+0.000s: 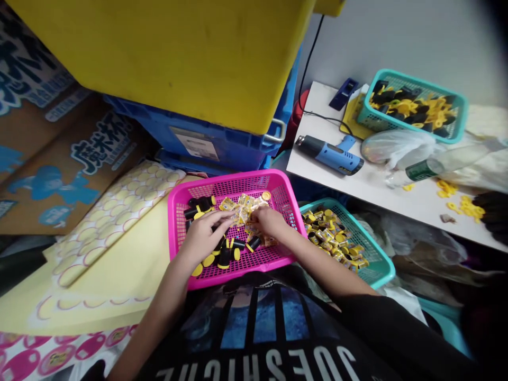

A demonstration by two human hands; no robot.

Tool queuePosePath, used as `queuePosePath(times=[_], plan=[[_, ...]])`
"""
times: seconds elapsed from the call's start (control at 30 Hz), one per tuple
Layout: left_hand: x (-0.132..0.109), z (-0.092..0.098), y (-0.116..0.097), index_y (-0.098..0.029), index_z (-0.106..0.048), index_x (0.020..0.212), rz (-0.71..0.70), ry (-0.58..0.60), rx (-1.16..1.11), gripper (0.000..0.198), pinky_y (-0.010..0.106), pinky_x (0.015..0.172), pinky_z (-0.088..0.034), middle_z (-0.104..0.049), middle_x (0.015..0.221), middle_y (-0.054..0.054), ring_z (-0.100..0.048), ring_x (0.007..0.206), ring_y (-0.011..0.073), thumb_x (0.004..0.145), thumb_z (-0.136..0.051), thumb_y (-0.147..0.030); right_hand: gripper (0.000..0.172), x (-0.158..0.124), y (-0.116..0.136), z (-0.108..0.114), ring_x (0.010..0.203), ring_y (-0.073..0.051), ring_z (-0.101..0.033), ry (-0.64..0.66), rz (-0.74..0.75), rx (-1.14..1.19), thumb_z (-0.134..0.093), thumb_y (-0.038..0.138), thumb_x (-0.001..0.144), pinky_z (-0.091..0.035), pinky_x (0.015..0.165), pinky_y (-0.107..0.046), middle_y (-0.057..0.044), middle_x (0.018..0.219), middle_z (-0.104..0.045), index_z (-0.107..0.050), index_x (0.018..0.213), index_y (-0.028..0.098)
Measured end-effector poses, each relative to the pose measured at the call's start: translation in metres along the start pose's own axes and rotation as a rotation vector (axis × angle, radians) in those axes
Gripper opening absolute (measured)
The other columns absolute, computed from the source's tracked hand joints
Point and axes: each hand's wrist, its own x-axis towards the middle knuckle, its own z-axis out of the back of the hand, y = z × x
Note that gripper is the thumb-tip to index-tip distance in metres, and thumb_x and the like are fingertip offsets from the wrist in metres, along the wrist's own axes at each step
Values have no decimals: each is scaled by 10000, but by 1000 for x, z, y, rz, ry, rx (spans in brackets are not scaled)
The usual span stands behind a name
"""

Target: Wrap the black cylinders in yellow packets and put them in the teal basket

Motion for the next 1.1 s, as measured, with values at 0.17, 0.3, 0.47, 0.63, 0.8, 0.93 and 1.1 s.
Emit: queuePosePath(times=[0.17,0.3,0.47,0.63,0.8,0.93,1.1], plan=[[5,-10,2,-237,-723,1017,68,1,-139,268,343,789,-543,-735,995,55,-693,830,198,764,-695,-322,144,-13,15,37,742,-226,-601,33,58,-56,-665,323,820,-379,622,-323,-100,825,-690,-709,807,186],[11,-19,-5,-206,-713,985,130,-2,-437,308,289,686,-553,-716,814,24,-675,730,163,687,-748,-273,121,-19,38,63,688,-165,-565,55,251,75,-674,303,811,-357,629,-291,-39,743,-672,-698,777,189],[12,-12,-9,-167,-658,796,275,-136,-706,224,243,608,-524,-678,676,-5,-636,598,120,677,-766,-323,276,-20,44,63,618,-108,-491,73,298,555,-583,411,865,-359,612,-253,19,673,-571,-606,742,165],[10,-11,-11,-184,-615,1004,289,-131,-779,438,240,623,-542,-672,651,-39,-664,611,128,625,-809,-284,418,-16,43,50,603,-117,-469,-69,215,636,-545,530,861,-355,612,-260,23,613,-505,-558,650,169],[12,-8,-6,-151,-706,921,316,-271,-658,329,235,556,-542,-687,617,-9,-634,536,122,661,-784,-337,418,-14,37,20,765,-189,-578,-13,132,376,-376,494,947,-409,721,-324,-75,813,-639,-615,816,176],[9,-6,-3,-149,-751,886,367,-334,-593,336,265,584,-566,-744,718,35,-656,572,139,648,-794,-381,285,-13,37,-18,803,-231,-595,255,202,43,-638,227,758,-420,693,-335,-130,927,-666,-619,1035,162],[1,-2,-2,-158,-763,921,409,-370,-591,396,310,685,-591,-772,855,59,-693,640,160,633,-807,-426,405,-10,29,-22,743,-199,-582,303,223,148,-679,213,651,-426,642,-310,-81,863,-659,-636,1052,164]])
